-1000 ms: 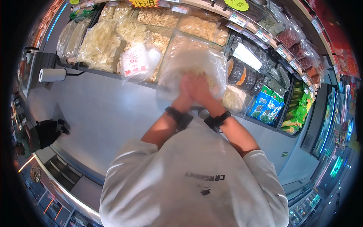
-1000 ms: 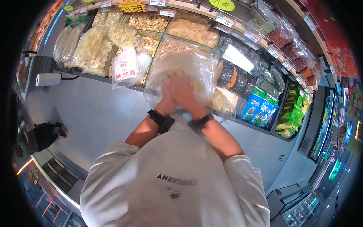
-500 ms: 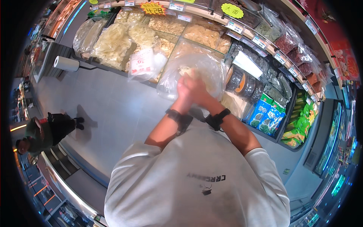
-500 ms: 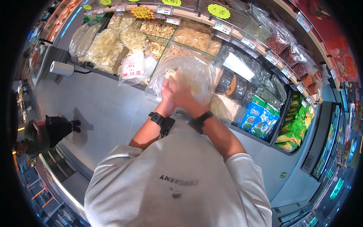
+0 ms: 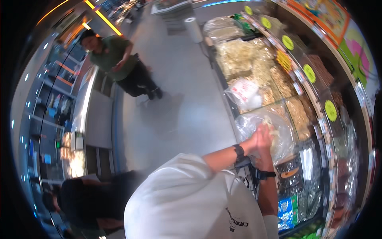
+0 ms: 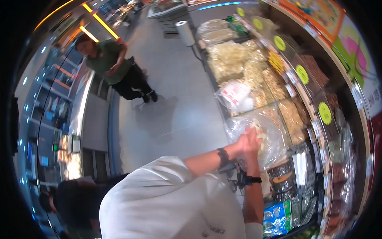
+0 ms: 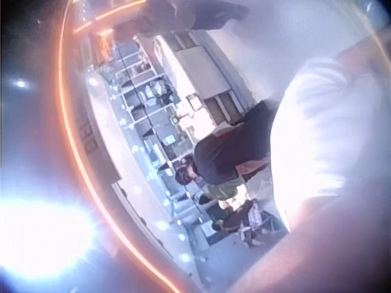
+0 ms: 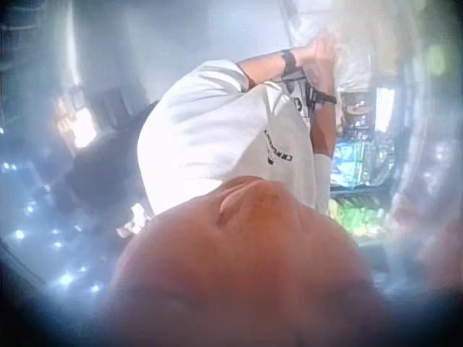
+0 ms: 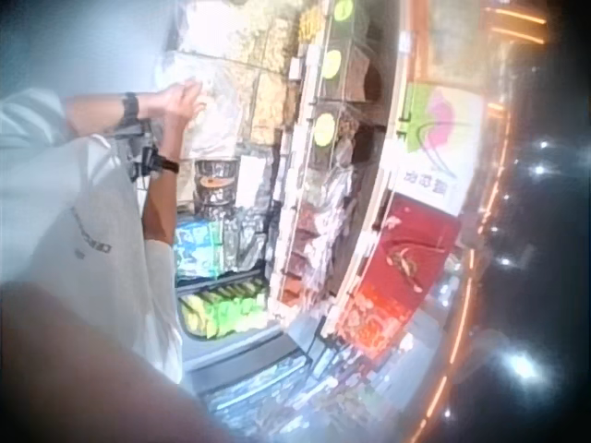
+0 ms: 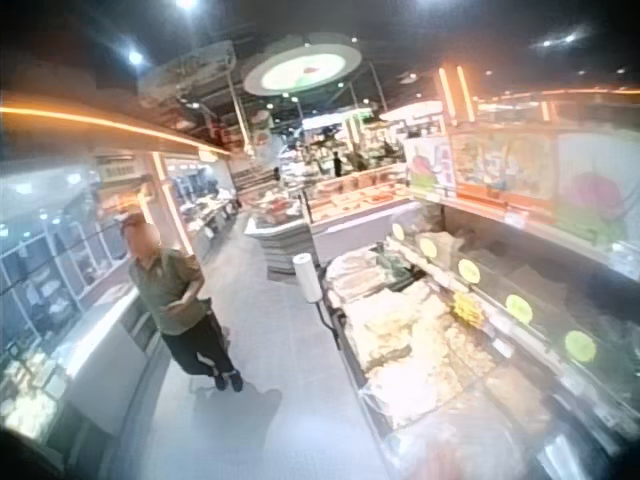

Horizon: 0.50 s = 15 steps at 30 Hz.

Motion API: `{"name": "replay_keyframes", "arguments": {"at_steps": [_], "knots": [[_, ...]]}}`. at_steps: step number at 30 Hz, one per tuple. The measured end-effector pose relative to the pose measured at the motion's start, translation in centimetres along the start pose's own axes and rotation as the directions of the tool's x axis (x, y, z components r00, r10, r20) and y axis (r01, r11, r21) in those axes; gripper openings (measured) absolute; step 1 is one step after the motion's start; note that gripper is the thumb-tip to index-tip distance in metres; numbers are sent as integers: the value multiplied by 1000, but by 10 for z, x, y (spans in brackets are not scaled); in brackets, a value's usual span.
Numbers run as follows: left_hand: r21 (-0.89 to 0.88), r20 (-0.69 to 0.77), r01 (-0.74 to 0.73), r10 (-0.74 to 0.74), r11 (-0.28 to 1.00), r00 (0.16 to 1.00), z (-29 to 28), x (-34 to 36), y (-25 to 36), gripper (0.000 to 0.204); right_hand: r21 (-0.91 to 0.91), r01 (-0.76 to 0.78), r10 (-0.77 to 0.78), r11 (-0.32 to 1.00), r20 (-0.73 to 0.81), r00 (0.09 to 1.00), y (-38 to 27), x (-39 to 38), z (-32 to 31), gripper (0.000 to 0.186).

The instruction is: The person places dried food items into small plastic bags, twists the tops, and secures them with adhesive tape before placing the sealed bags into a larger plastic container.

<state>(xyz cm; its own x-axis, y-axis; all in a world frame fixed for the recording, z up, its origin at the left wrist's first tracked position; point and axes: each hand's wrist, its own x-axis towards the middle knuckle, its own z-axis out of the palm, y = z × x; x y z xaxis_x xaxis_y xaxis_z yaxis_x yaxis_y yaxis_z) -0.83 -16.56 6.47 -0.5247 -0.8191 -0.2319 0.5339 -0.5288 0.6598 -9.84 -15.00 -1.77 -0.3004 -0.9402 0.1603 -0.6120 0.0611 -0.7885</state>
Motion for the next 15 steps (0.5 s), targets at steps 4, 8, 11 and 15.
{"name": "replay_keyframes", "arguments": {"at_steps": [4, 8, 11, 15], "knots": [[40, -183, -193, 197, 980, 963, -45, 60, -76, 54, 177, -400, 343, 899, 280, 896, -26, 2, -32, 54], [91, -148, 259, -244, 962, 958, -7, 37, -61, 55, 211, -668, 577, 714, 363, 731, -19, 13, -48, 53], [226, -61, 321, -315, 920, 947, 28, -11, -23, 58, 203, -845, 751, 495, 390, 534, -17, 18, -61, 53], [120, -109, 264, -252, 957, 962, 17, -20, -20, 57, 347, -567, 338, 747, 536, 774, 6, 10, -59, 63]]}}
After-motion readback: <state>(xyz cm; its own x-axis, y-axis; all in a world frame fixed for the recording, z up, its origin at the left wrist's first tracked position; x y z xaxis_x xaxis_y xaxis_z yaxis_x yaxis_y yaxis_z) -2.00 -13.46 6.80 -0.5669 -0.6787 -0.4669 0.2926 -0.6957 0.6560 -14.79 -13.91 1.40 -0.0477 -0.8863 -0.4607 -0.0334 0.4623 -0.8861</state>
